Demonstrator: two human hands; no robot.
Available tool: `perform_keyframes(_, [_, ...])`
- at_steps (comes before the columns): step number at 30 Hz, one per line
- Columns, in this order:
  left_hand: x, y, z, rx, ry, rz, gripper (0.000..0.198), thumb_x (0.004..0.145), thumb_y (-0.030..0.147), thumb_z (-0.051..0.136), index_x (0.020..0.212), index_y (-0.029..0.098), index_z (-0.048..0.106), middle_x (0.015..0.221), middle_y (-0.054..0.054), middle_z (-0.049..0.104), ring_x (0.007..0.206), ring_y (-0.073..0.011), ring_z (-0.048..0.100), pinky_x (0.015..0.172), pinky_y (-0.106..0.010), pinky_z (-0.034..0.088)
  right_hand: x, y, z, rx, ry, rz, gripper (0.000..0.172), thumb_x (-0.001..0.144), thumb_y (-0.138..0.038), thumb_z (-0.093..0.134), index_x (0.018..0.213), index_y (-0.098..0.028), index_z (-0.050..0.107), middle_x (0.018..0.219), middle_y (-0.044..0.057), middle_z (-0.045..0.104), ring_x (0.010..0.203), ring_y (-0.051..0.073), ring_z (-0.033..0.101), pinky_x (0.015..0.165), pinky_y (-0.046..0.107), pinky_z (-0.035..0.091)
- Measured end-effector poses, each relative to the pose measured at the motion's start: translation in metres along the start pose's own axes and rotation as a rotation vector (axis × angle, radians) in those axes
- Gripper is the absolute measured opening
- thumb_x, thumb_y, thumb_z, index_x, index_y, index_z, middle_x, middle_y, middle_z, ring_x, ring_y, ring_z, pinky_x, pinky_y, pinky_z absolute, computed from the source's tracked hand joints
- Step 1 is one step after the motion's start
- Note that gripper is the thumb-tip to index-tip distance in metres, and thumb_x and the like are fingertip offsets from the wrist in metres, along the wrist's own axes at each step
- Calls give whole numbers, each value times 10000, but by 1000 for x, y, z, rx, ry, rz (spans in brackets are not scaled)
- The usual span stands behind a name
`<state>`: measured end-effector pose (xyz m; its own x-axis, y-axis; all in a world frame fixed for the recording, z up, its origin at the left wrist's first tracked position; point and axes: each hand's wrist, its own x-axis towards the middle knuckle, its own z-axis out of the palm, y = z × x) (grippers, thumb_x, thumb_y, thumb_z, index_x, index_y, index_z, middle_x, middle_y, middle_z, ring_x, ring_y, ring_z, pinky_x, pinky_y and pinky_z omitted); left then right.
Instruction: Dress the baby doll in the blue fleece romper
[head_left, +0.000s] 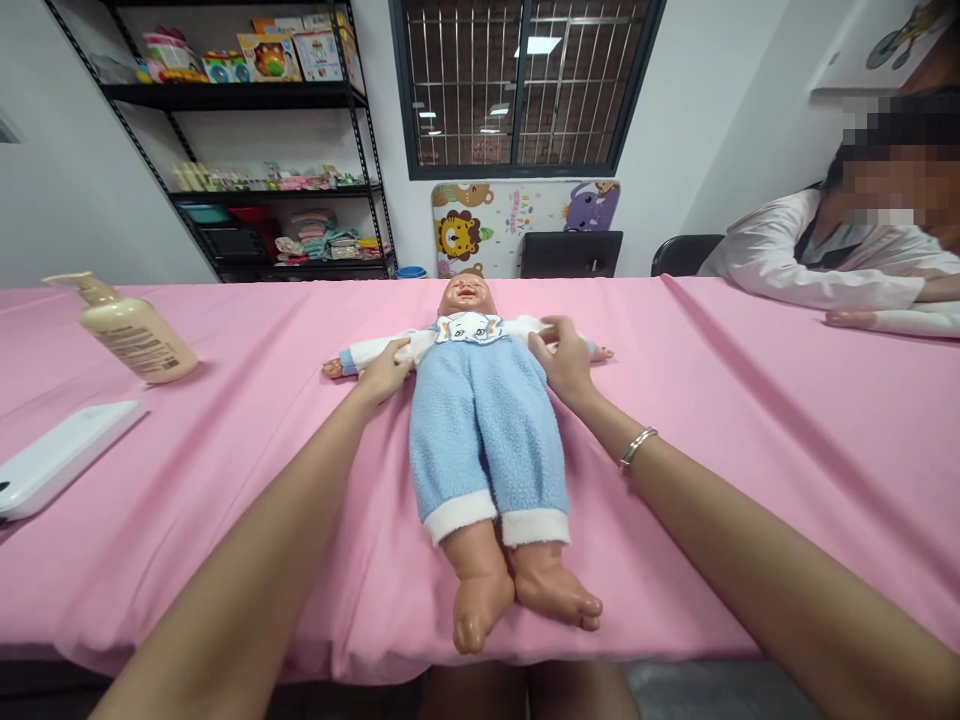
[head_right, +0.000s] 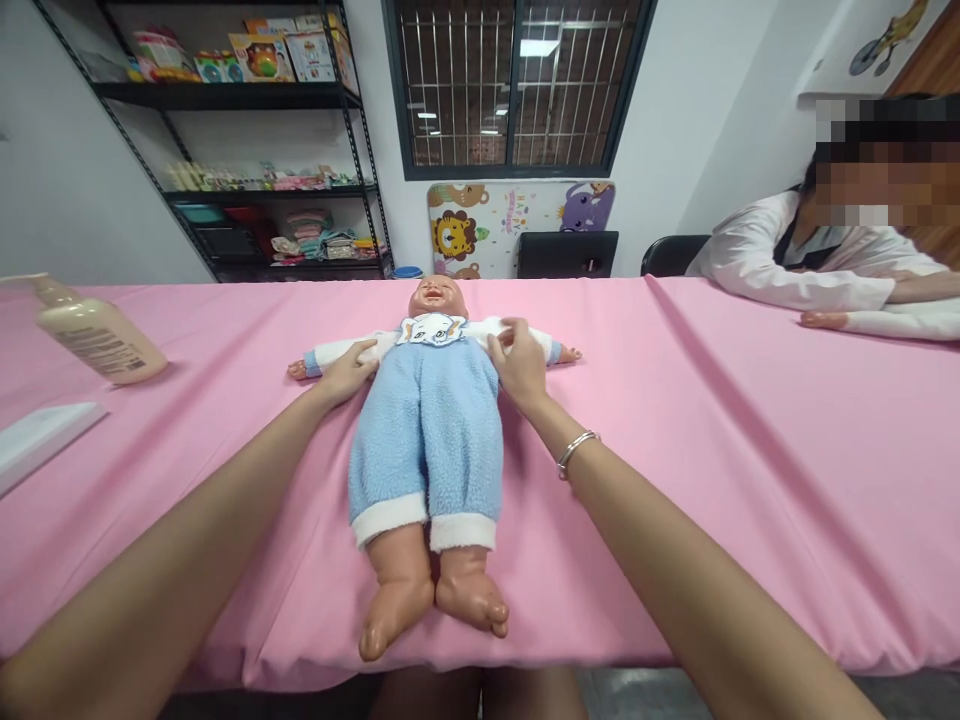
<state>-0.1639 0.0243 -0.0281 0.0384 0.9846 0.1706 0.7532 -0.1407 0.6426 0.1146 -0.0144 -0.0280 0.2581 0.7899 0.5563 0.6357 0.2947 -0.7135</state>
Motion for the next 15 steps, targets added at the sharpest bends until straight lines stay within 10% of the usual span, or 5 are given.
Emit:
perform_keyframes(4, [-11,-9,-7,-465,-178,106,516,682,246,621,1181,176,504,878,-33,681,911,-231,649,869,-376,484,-5,-1,-7,294,-382,130,402,836,-534,521,668,-170,503,646,7,496,629,142,442,614,290,350])
perform_keyframes(9, [-19,7,-9,-492,-357,178,357,543,252,701,858,196,543,936,-42,679,939,-244,632,851,-359,494,-2,19,-31,420,-770,289,384,718,-518,725,733,-156,597,771,20,584,719,143,483,690,288,384])
perform_keyframes(15, [-17,11,-11,-456,-411,217,302,545,244,691,816,195,568,891,-35,645,892,-231,607,896,-389,464,-2,24,-33,827,-612,478,460,554,-451,878,765,-181,571,738,-21,557,723,130,513,718,279,417])
